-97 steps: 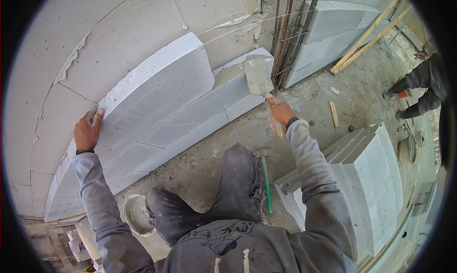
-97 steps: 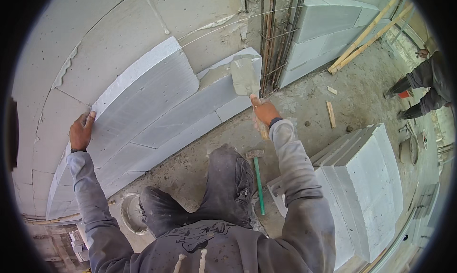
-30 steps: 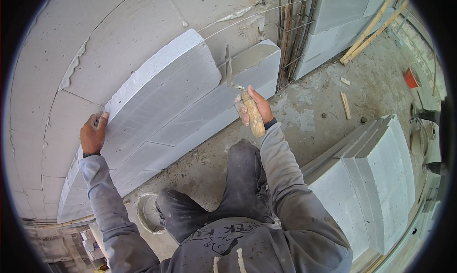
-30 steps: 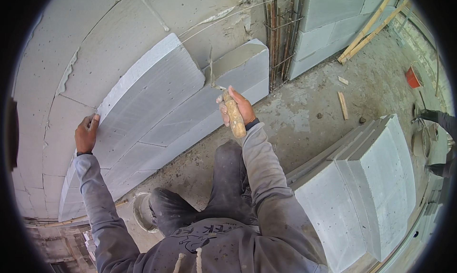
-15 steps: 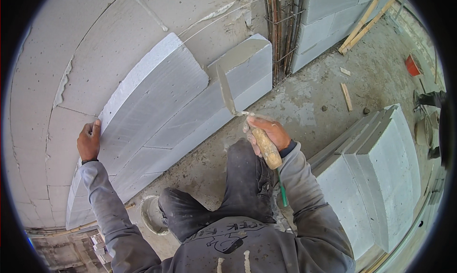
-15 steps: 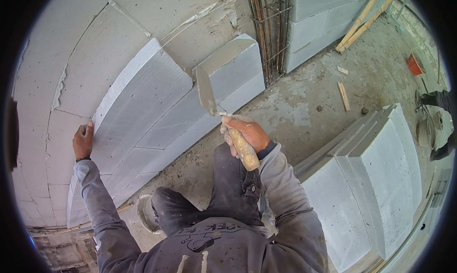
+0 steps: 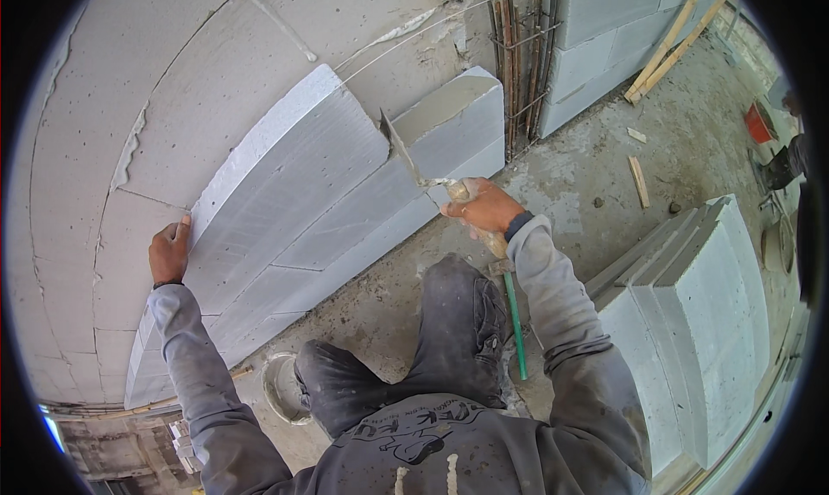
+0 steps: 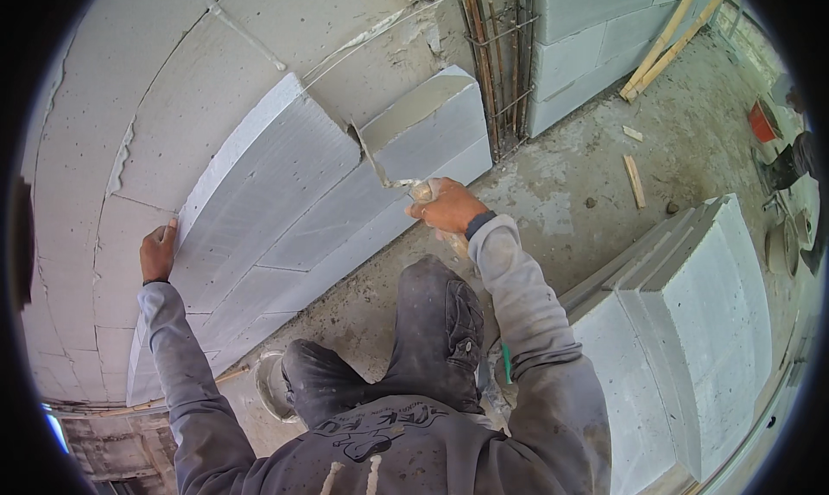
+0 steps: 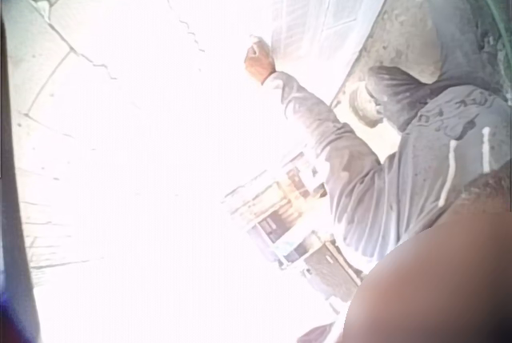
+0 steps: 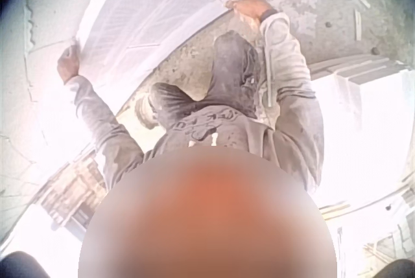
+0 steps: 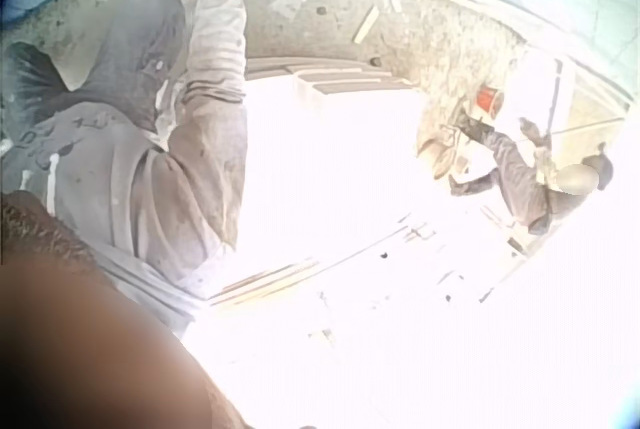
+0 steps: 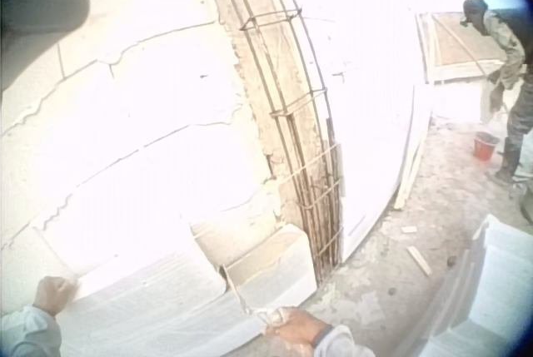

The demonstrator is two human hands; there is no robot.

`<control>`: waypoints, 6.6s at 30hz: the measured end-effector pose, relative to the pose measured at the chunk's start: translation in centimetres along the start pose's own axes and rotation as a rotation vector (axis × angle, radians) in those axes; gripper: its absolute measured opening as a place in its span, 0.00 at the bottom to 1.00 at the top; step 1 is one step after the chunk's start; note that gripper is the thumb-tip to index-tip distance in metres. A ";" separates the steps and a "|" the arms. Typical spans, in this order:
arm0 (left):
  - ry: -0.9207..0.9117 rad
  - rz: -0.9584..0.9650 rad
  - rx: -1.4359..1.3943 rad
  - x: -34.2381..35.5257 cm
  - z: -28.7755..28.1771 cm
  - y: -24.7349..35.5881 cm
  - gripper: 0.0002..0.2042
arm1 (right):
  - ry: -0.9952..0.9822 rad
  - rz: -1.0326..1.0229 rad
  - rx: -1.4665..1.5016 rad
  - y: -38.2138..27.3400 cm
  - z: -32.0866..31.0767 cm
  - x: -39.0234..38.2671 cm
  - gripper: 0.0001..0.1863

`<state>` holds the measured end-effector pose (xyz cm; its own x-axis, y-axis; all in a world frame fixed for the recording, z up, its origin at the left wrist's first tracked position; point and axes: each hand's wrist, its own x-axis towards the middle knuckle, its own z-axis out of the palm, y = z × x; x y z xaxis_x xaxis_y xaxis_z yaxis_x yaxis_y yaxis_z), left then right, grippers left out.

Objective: The person builds a wall by applying mortar from a bucket onto lightweight concrete blocks with a trowel, then laying the blocks and tapping them into place with a rubber mallet.

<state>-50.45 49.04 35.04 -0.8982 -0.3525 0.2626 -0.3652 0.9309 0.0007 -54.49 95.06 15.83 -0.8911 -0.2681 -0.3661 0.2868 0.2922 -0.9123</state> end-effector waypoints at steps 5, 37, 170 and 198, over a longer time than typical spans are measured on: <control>0.041 0.039 -0.010 -0.6 0.5 -0.1 0.23 | -0.177 -0.006 -0.077 -3.0 -2.4 2.3 0.19; 0.443 0.078 -0.310 -6.3 -2.0 1.3 0.22 | 0.737 -0.091 -0.974 4.3 -3.5 4.5 0.20; -0.233 1.124 -0.400 -15.7 -1.3 2.3 0.35 | -0.034 -0.621 -0.728 -8.8 21.3 -13.1 0.47; 0.677 0.760 -0.850 1.9 -12.5 25.9 0.27 | 0.338 -0.939 -1.428 -36.1 -8.9 -8.5 0.41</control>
<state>-58.59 73.61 47.60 -0.4207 0.1652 0.8921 0.6592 0.7312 0.1755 -60.38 94.91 53.53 -0.6401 -0.6739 0.3689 -0.6708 0.7243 0.1594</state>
